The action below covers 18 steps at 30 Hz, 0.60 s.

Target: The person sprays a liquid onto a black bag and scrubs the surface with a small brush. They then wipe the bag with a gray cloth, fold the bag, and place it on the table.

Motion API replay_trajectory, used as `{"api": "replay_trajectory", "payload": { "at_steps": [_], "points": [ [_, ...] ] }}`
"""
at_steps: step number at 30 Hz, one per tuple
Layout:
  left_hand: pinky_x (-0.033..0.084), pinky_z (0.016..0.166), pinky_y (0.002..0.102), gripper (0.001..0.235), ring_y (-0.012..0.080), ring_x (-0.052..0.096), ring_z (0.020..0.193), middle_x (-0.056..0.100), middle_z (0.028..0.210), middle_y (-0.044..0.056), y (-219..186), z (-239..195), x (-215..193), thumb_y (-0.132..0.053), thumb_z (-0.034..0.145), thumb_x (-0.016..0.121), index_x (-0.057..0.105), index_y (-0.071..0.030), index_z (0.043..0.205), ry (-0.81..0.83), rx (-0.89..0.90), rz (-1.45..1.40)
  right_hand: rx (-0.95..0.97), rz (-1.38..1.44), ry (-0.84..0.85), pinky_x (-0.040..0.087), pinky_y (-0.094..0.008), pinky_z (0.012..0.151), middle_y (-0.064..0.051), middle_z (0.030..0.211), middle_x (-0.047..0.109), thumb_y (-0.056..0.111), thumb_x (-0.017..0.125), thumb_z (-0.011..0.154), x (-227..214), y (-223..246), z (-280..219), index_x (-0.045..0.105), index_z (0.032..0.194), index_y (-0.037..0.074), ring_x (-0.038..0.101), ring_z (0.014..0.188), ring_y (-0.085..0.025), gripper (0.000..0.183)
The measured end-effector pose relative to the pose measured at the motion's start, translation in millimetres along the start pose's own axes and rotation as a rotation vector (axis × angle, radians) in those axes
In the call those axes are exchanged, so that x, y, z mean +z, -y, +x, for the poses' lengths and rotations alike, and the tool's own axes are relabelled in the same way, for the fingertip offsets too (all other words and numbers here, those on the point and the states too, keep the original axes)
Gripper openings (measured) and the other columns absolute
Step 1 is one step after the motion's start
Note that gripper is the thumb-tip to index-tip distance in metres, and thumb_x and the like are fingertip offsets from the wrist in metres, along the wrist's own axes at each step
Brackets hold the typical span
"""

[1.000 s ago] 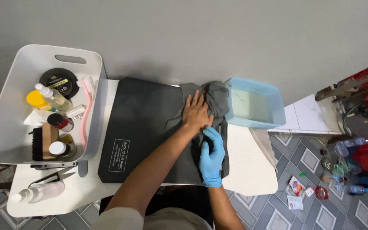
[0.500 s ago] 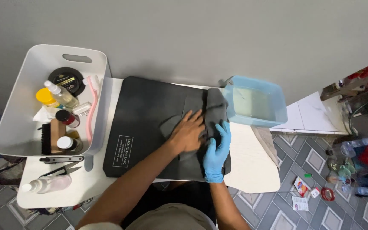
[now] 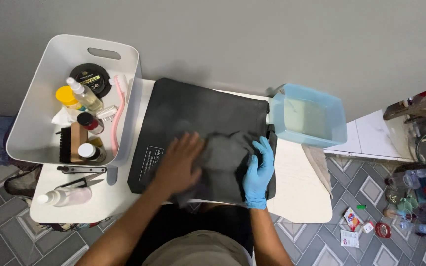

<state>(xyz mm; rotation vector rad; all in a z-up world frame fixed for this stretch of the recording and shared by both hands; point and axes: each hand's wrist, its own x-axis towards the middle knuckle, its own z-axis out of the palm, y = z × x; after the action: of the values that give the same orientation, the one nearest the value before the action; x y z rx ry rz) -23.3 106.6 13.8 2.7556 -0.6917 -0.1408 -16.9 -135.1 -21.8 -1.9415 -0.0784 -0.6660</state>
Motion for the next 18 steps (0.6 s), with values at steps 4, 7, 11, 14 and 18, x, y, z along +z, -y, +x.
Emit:
{"api": "replay_trajectory", "payload": {
  "at_steps": [4, 7, 11, 14, 18],
  "points": [
    [0.023, 0.122, 0.061, 0.079, 0.0434, 0.031, 0.152, 0.037, 0.163, 0.023, 58, 40, 11, -0.032, 0.086, 0.07, 0.044, -0.005, 0.156, -0.226, -0.263, -0.093, 0.016, 0.001, 0.004, 0.037, -0.054, 0.117, -0.017, 0.142, 0.059, 0.022, 0.05, 0.104, -2, 0, 0, 0.067, 0.123, 0.008, 0.048, 0.142, -0.038, 0.029],
    [0.023, 0.123, 0.059, 0.082, 0.0412, 0.032, 0.153, 0.04, 0.163, 0.022, 88, 73, 12, -0.042, 0.086, 0.067, 0.045, -0.005, 0.156, -0.327, -0.345, -0.028, 0.032, 0.013, 0.013, 0.037, -0.054, 0.117, -0.016, 0.141, 0.059, 0.021, 0.051, 0.103, -1, -2, 0, 0.068, 0.122, 0.009, 0.049, 0.141, -0.038, 0.028],
    [0.006, 0.13, 0.052, 0.097, 0.0334, 0.009, 0.161, 0.016, 0.174, 0.014, 111, 108, -5, -0.06, 0.086, 0.058, 0.028, -0.013, 0.166, -0.129, -0.406, -0.039, 0.043, 0.014, 0.035, 0.039, -0.055, 0.115, -0.018, 0.139, 0.061, 0.012, 0.051, 0.1, 1, 4, -1, 0.069, 0.12, 0.008, 0.052, 0.138, -0.039, 0.027],
    [0.001, 0.13, 0.052, 0.097, 0.0321, 0.006, 0.161, 0.013, 0.174, 0.015, 116, 115, -9, -0.061, 0.087, 0.056, 0.026, -0.013, 0.166, -0.097, -0.379, -0.025, 0.045, 0.016, 0.039, 0.04, -0.055, 0.114, -0.018, 0.139, 0.061, 0.01, 0.051, 0.099, 1, 2, 1, 0.069, 0.12, 0.008, 0.053, 0.136, -0.04, 0.028],
    [0.004, 0.131, 0.051, 0.095, 0.031, 0.008, 0.161, 0.016, 0.174, 0.014, 106, 108, -2, -0.061, 0.088, 0.056, 0.028, -0.013, 0.165, -0.103, -0.379, 0.007, 0.046, 0.021, 0.044, 0.04, -0.054, 0.114, -0.018, 0.139, 0.062, 0.008, 0.052, 0.098, 2, 1, 1, 0.07, 0.12, 0.008, 0.054, 0.136, -0.039, 0.028]
  ]
}}
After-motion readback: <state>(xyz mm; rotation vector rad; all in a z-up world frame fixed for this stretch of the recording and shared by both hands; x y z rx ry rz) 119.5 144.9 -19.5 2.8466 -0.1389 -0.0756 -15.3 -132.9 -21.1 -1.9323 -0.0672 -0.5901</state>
